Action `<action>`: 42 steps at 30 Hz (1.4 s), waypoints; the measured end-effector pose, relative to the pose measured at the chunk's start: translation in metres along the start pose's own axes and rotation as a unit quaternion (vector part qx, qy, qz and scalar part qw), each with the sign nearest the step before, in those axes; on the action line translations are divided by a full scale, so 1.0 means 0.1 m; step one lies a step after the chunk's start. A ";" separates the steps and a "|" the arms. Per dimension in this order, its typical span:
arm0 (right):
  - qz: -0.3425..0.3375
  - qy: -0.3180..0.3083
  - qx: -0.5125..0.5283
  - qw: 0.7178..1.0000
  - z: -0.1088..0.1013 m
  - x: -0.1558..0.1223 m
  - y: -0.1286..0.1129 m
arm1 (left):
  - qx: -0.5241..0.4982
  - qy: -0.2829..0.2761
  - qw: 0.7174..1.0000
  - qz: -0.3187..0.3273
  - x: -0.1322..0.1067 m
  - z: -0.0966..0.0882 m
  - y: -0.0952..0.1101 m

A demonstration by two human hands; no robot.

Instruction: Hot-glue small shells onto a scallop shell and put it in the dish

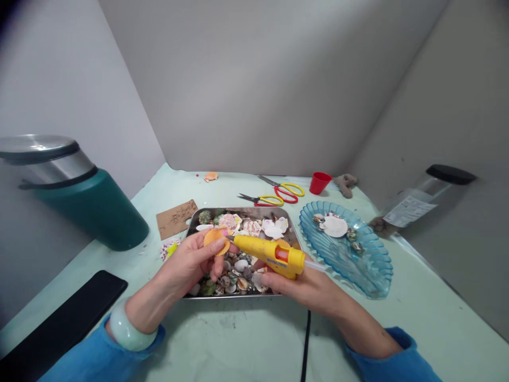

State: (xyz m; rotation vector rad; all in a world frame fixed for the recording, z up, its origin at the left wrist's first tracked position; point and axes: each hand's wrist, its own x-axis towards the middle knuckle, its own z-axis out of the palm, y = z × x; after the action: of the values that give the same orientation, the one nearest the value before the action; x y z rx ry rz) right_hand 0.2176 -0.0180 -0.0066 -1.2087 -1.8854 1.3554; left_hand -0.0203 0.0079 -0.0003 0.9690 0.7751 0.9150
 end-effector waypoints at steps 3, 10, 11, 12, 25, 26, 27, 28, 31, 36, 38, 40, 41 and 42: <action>0.012 0.003 -0.001 1.000 0.00 0.00 -0.01 | -0.010 0.004 1.000 0.001 -0.01 0.00 0.00; 0.013 0.009 0.001 1.000 0.00 0.00 0.00 | -0.006 -0.018 1.000 -0.021 -0.01 -0.02 -0.01; 0.013 0.011 0.000 1.000 0.00 0.00 0.01 | -0.006 -0.023 0.999 -0.029 -0.02 -0.02 -0.01; 0.013 0.013 -0.003 1.000 0.00 0.00 0.02 | -0.005 -0.028 0.999 -0.035 -0.02 -0.03 -0.01; 0.004 0.035 -0.018 0.999 0.01 -0.01 -0.02 | -0.001 -0.060 0.997 -0.047 -0.03 -0.02 -0.01; 0.008 0.038 -0.016 0.999 0.01 -0.01 -0.02 | 0.001 -0.060 0.997 -0.047 -0.03 -0.02 -0.02; 0.011 0.040 -0.014 0.999 0.01 -0.01 -0.02 | 0.002 -0.061 0.997 -0.048 -0.03 -0.02 -0.02; 0.013 0.039 -0.013 0.999 0.01 -0.01 -0.01 | 0.003 -0.062 0.997 -0.050 -0.02 -0.03 -0.02; 0.009 0.031 -0.011 0.999 0.01 0.00 0.01 | 0.000 -0.063 0.997 -0.054 -0.02 -0.03 -0.03; 0.011 0.027 -0.004 1.000 0.01 0.00 0.01 | -0.001 -0.054 0.997 -0.059 -0.01 -0.04 -0.05; 0.012 0.032 -0.007 0.999 0.01 0.00 -0.01 | 0.001 -0.051 0.997 -0.061 -0.02 -0.03 -0.05; 0.010 0.035 -0.011 0.999 0.02 0.00 -0.02 | 0.005 -0.051 0.997 -0.061 -0.02 -0.02 -0.04; 0.006 0.036 -0.013 0.999 0.02 0.00 -0.02 | 0.007 -0.050 0.997 -0.061 -0.02 -0.01 -0.03; 0.000 0.036 -0.018 0.999 0.02 0.00 -0.02 | 0.010 -0.050 0.997 -0.062 -0.03 0.00 -0.03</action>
State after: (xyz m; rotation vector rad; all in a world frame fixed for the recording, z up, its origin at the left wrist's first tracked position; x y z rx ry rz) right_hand 0.2151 -0.0193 -0.0050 -1.2578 -1.8656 1.2657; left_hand -0.0209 0.0048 -0.0025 0.9660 0.7525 0.7472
